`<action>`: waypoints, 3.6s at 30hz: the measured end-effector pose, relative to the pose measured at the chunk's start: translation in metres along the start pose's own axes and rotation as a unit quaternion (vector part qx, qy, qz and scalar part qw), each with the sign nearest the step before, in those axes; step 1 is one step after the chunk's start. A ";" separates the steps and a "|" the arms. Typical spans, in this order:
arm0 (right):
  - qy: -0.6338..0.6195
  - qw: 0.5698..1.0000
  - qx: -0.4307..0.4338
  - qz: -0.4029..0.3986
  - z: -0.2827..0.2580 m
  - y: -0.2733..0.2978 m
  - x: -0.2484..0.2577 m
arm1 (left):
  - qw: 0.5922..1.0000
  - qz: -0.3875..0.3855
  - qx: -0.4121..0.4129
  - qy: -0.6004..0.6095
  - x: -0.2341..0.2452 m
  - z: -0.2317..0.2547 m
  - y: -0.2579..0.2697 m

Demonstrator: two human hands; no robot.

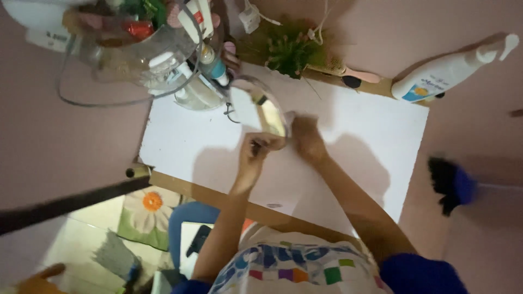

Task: The person cleans a cluttered desk by moving items aside, wiping the surface with a cloth, and then returning the items. They handle a laptop, phone, glasses, and a mirror during the process.

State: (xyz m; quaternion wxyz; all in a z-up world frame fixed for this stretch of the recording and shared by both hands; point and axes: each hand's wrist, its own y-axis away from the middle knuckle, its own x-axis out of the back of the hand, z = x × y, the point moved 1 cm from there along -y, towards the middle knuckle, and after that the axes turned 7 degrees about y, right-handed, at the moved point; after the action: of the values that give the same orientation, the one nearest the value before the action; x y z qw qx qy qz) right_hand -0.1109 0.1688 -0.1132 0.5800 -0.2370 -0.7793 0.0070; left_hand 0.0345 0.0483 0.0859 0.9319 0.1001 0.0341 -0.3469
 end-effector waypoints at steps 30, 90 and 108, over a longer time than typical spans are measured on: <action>-0.043 0.999 0.000 0.020 -0.005 -0.003 0.065 | 0.997 -0.063 0.045 -0.006 0.033 -0.004 -0.012; -0.165 0.785 -0.573 0.170 0.047 0.082 0.224 | 0.939 0.192 0.072 0.277 -0.072 -0.122 -0.087; 0.326 0.890 -0.269 0.170 0.165 0.071 0.117 | 0.935 0.016 0.185 0.304 -0.134 0.017 -0.120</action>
State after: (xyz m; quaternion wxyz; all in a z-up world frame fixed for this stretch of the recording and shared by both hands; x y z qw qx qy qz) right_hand -0.2603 0.3199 -0.0818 0.7056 -0.5019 -0.4659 -0.1823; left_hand -0.1451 0.0414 0.1006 0.8475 0.3715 0.2493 -0.2856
